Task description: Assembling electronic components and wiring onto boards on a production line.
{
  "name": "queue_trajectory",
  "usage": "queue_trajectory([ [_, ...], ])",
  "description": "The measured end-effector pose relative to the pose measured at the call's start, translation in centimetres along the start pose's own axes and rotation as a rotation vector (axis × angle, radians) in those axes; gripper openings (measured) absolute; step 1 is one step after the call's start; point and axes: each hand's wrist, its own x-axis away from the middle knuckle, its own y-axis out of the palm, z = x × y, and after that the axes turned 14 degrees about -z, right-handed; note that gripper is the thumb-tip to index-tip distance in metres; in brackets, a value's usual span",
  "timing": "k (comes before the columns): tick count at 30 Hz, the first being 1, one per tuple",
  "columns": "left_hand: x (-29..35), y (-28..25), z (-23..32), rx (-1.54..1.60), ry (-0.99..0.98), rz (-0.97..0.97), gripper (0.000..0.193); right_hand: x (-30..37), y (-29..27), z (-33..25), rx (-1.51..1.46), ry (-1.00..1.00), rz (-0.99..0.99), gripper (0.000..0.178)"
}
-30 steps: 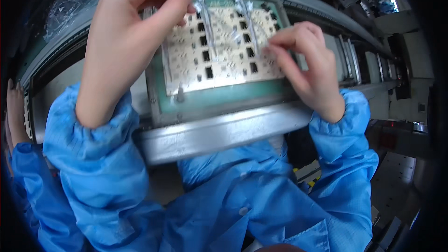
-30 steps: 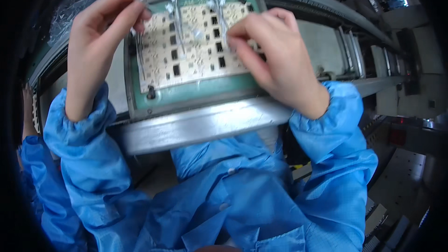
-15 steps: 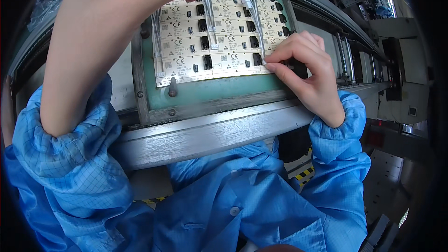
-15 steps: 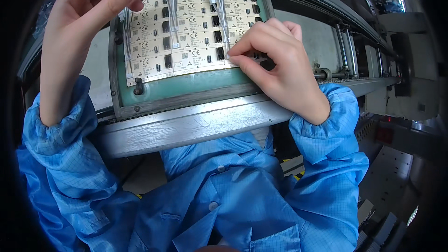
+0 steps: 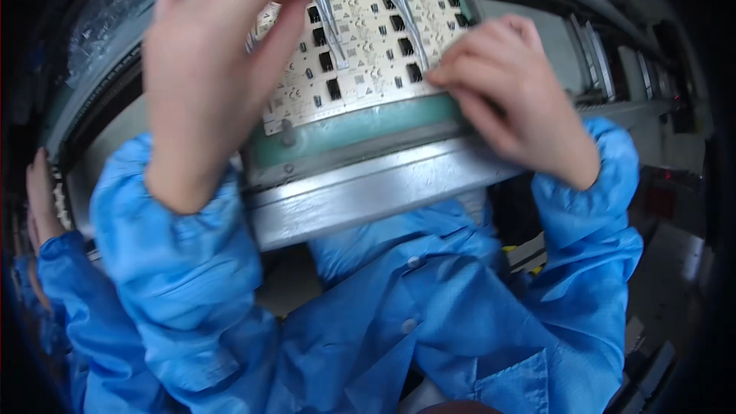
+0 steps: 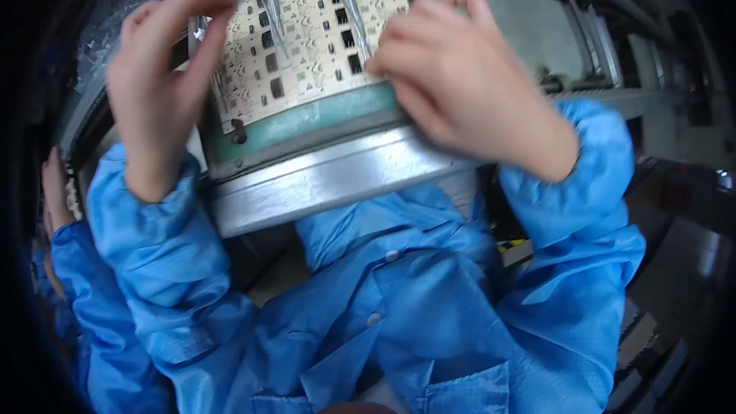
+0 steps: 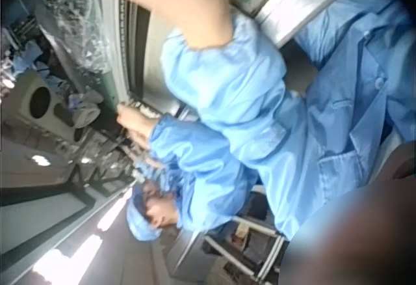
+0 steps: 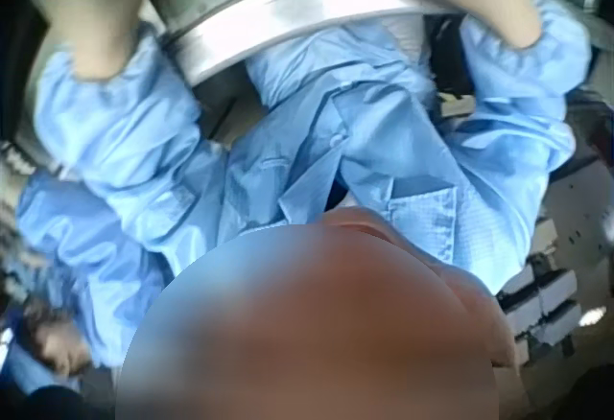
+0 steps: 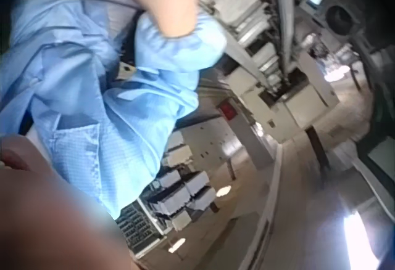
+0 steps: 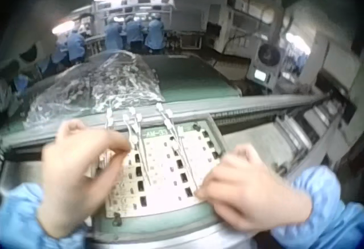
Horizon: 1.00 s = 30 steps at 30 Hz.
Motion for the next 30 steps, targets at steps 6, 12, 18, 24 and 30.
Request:
queue_trajectory([
  [6, 0.0, 2.7, 4.0, -0.012, -0.028, -0.093, 0.014, -4.5, -2.0, 7.1, -0.293, -0.052, 0.395, 0.014],
  [12, 2.1, 2.6, 4.6, 0.18, -0.261, -0.189, 0.01, -5.1, -1.0, 8.0, -0.277, 0.057, 0.475, 0.021],
  [18, 1.3, 3.2, 5.8, 0.058, -0.26, -0.225, 0.011, -3.3, -1.9, 7.1, -0.239, 0.092, 0.566, 0.023],
  [24, 1.6, 2.8, 5.8, -0.073, -0.272, -0.244, 0.011, -4.0, -1.8, 7.2, -0.211, 0.096, 0.645, 0.022],
  [30, 0.5, 1.9, 6.2, -0.054, -0.347, -0.404, 0.009, -4.5, -0.3, 8.2, -0.244, 0.1, 0.647, 0.021],
])
